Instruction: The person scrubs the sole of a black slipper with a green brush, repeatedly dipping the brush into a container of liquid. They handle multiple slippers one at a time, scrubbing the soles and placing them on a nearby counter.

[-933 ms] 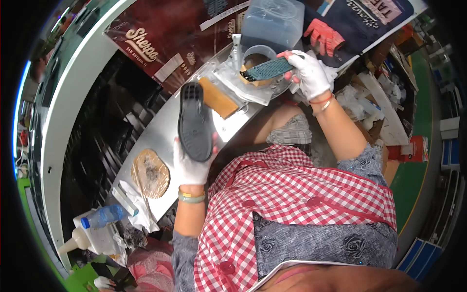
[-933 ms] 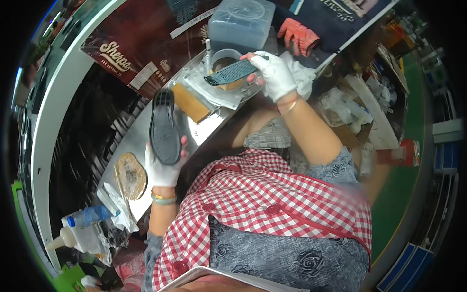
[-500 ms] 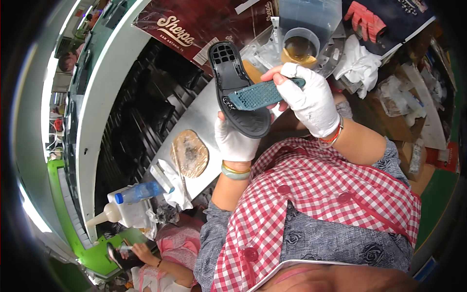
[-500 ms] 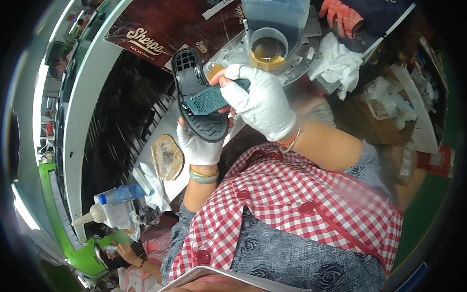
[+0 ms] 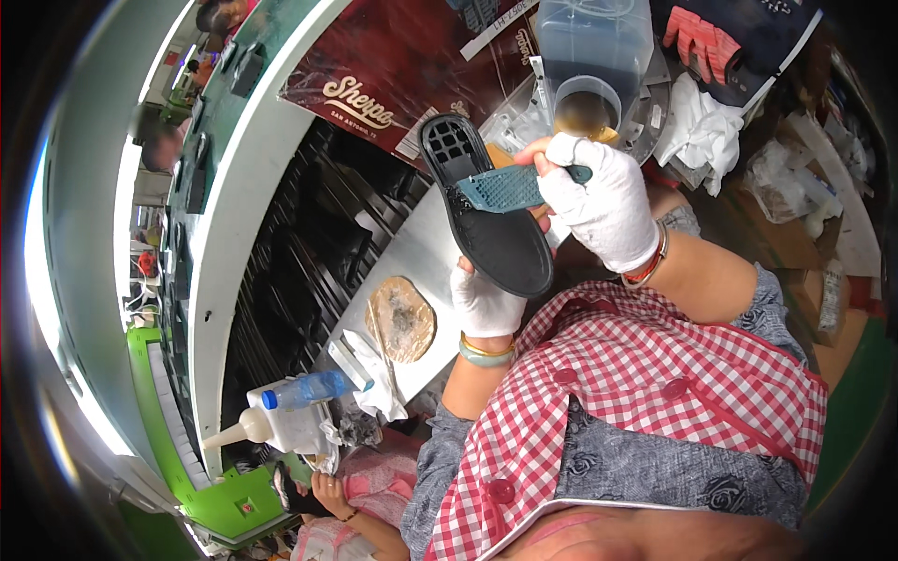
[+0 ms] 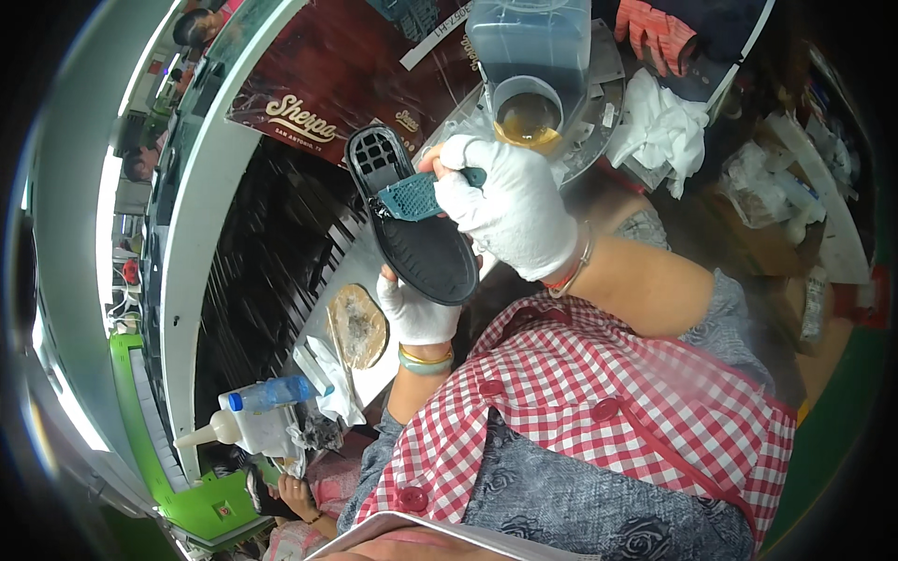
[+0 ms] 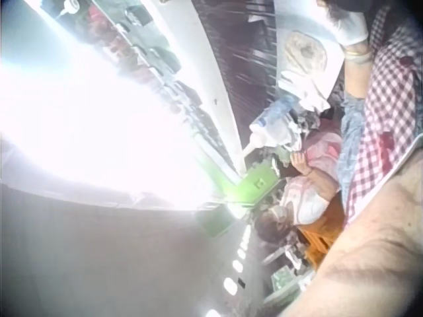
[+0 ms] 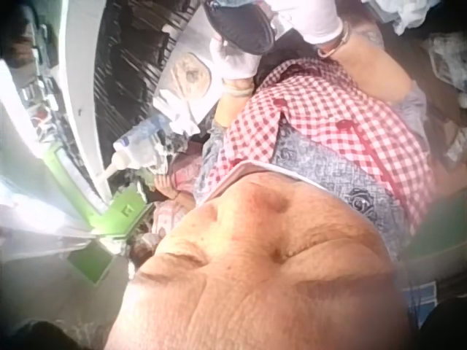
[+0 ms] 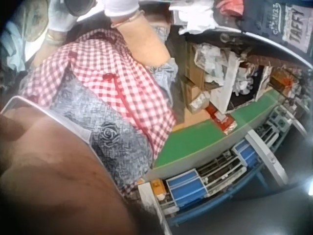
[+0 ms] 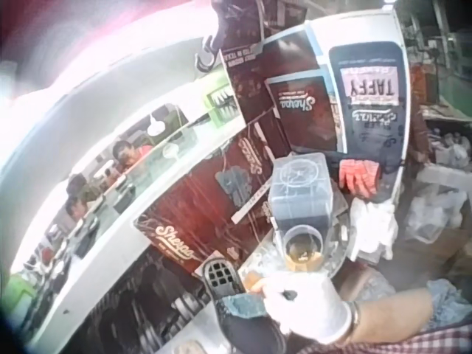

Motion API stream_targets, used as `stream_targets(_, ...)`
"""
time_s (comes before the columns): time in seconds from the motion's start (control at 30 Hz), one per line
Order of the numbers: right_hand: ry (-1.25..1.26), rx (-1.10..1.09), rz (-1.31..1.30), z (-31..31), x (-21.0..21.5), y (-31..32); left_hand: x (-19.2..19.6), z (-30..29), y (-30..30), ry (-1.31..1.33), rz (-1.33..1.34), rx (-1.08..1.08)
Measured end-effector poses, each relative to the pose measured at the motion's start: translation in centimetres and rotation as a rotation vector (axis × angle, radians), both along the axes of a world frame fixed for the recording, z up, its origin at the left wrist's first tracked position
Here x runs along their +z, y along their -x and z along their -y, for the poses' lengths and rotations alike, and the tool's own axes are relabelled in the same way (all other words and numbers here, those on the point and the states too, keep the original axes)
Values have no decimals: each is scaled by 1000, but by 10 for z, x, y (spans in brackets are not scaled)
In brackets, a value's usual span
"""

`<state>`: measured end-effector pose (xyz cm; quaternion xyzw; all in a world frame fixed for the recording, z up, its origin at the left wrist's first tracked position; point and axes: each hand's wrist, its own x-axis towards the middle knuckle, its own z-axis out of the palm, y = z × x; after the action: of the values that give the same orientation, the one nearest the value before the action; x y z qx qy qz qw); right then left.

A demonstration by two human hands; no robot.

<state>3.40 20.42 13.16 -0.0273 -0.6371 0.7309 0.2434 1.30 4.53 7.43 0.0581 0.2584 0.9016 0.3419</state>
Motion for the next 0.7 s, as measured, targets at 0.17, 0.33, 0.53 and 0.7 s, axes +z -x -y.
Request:
stream_targets(0.17, 31, -8, 79, -8, 15, 6, -3, 2, -4, 2, -34, -4)
stream_targets(0.33, -105, -10, 67, -15, 16, 11, -9, 7, -4, -18, -45, -43)
stream_targets(0.53, 19, 119, 173, 1, 4, -11, -9, 5, -2, 16, 76, 93)
stream_targets(0.7, -5, 102, 123, 7, -9, -13, -16, 9, 3, 33, 117, 78)
